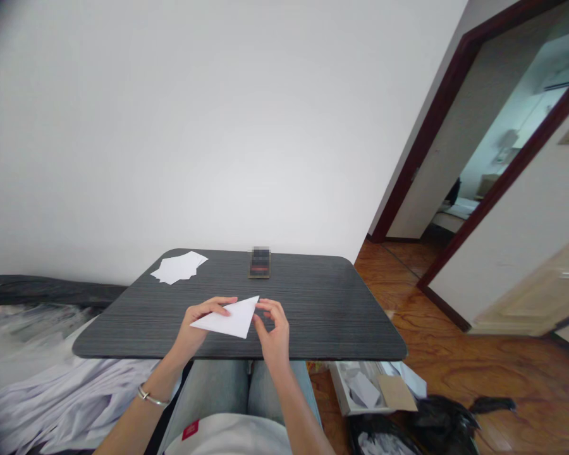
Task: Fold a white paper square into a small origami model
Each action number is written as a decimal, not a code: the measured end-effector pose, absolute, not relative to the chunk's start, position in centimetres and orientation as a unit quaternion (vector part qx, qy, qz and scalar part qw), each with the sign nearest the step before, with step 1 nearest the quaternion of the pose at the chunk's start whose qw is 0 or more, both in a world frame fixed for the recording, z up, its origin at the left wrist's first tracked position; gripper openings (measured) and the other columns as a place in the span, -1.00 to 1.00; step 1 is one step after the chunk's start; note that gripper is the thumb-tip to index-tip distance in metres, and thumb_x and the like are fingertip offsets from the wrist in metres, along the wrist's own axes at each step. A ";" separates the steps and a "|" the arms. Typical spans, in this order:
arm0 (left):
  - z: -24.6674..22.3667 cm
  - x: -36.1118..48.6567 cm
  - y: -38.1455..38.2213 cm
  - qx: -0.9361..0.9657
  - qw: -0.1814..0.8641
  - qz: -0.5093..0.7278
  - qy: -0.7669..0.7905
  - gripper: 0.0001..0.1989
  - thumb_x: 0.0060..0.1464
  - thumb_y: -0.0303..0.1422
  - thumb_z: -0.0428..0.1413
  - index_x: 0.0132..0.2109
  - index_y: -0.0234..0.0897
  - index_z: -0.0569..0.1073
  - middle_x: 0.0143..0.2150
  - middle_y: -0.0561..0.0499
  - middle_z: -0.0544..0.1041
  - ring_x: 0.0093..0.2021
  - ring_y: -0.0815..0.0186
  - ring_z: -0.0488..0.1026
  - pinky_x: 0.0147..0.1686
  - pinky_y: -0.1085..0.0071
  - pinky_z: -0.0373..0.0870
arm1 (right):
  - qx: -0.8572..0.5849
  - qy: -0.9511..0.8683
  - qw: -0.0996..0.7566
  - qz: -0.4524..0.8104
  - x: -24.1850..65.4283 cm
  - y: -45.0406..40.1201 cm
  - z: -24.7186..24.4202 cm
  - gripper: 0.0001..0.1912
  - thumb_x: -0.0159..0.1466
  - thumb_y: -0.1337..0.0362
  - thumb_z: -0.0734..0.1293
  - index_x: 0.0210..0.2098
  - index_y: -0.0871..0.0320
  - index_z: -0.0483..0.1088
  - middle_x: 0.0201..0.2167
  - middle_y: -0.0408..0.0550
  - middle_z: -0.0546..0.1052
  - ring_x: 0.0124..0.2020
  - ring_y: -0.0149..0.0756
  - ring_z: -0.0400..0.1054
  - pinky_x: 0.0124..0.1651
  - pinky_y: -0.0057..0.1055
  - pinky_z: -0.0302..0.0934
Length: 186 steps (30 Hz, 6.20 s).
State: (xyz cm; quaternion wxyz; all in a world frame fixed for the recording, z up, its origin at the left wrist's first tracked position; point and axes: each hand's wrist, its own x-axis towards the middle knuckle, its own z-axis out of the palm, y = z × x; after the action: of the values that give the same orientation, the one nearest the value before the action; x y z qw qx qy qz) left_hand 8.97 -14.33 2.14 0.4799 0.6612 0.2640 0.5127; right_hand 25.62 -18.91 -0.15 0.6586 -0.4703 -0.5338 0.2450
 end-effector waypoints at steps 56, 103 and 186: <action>1.0 8.8 -14.0 0.658 0.547 0.376 0.356 -0.72 -0.03 -0.19 0.03 -0.49 -0.34 0.31 -0.62 0.10 0.34 -0.57 0.43 0.25 -0.54 0.53 0.16 | -0.498 -0.476 0.628 0.361 25.6 -19.4 -0.2 -0.69 0.12 0.10 0.25 -0.62 0.17 0.21 -0.73 -0.25 0.22 -0.70 -0.48 0.13 -0.61 -0.55 0.03; 2.6 12.1 -14.7 0.713 0.490 0.362 0.348 -0.74 -0.06 -0.23 0.05 -0.52 -0.36 0.34 -0.58 0.07 0.33 -0.57 0.44 0.20 -0.59 0.56 0.10 | -0.454 -0.525 0.602 0.395 25.3 -17.8 0.0 -0.76 0.10 0.18 0.25 -0.60 0.16 0.18 -0.70 -0.29 0.16 -0.66 -0.50 0.03 -0.60 -0.56 -0.05; -0.9 10.6 -14.3 0.611 0.592 0.395 0.345 -0.62 -0.14 -0.28 0.13 -0.13 -0.38 0.43 -0.34 -0.07 0.52 -0.43 0.31 0.42 -0.48 0.48 0.30 | -0.431 -0.499 0.605 0.446 25.6 -17.3 -1.8 -0.74 0.10 0.13 0.24 -0.41 0.22 0.39 -0.64 -0.16 0.39 -0.67 -0.45 0.22 -0.70 -0.59 0.02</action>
State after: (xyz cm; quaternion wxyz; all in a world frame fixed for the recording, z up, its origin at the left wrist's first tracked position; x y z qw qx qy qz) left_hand 10.63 -14.34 -0.90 0.5923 0.6115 0.3455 0.3950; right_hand 25.63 -17.29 -1.76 0.6053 -0.4305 -0.4989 0.4465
